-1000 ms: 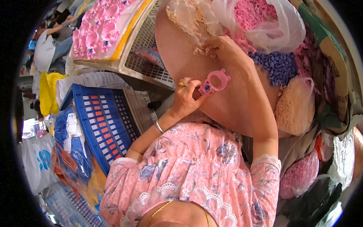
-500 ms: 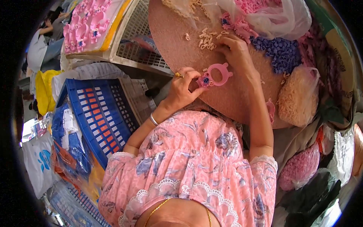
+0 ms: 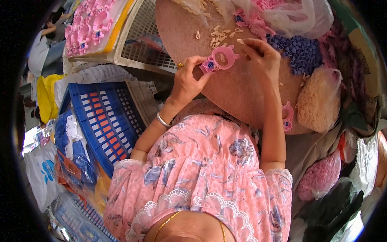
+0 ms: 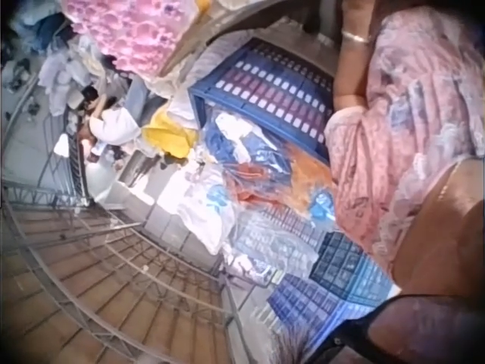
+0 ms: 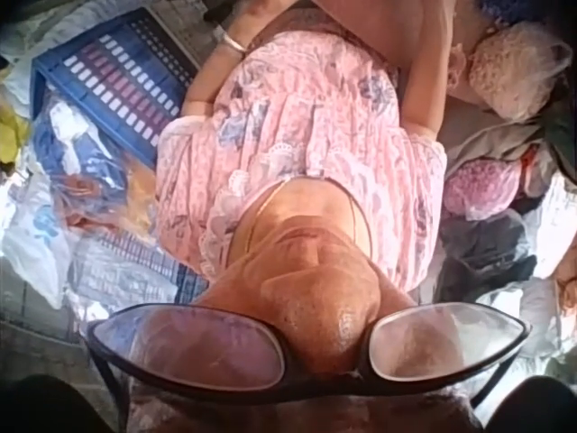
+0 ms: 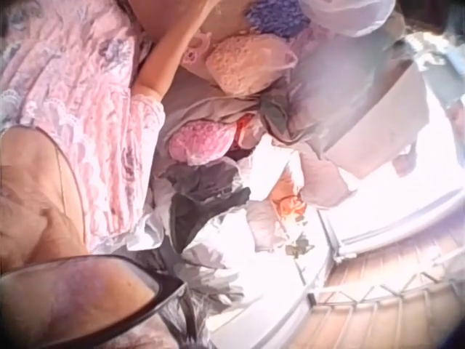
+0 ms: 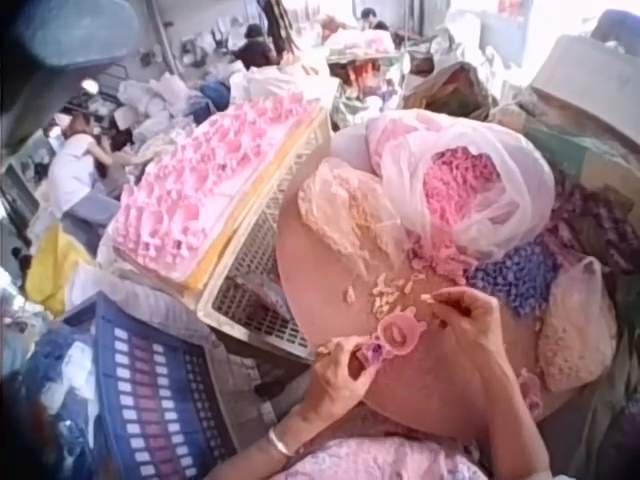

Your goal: Assemble small pink plastic toy components by attaching decorative blue pieces and organizing them onto a tray.

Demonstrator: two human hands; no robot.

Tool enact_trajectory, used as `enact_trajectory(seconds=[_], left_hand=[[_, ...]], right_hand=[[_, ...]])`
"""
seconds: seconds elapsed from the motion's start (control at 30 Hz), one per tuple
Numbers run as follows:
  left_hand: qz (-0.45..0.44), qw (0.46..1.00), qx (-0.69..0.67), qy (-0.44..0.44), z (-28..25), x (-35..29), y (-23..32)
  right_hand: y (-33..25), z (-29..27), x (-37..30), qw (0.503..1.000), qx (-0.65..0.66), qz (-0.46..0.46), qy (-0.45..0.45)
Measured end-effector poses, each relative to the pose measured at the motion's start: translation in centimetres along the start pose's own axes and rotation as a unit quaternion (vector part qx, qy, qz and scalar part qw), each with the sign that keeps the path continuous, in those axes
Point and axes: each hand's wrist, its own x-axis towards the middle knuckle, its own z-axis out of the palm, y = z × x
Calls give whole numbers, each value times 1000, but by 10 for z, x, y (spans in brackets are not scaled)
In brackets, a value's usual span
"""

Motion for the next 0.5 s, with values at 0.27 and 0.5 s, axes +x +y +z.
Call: enact_trajectory(seconds=[0.27, 0.5], left_hand=[[-7, 999, -45, 13, 10, -4, 18], [59, 997, -32, 24, 9, -5, 30]], right_hand=[[-3, 18, -52, 895, -265, -358, 19], [-10, 14, -57, 853, -353, -383, -9]])
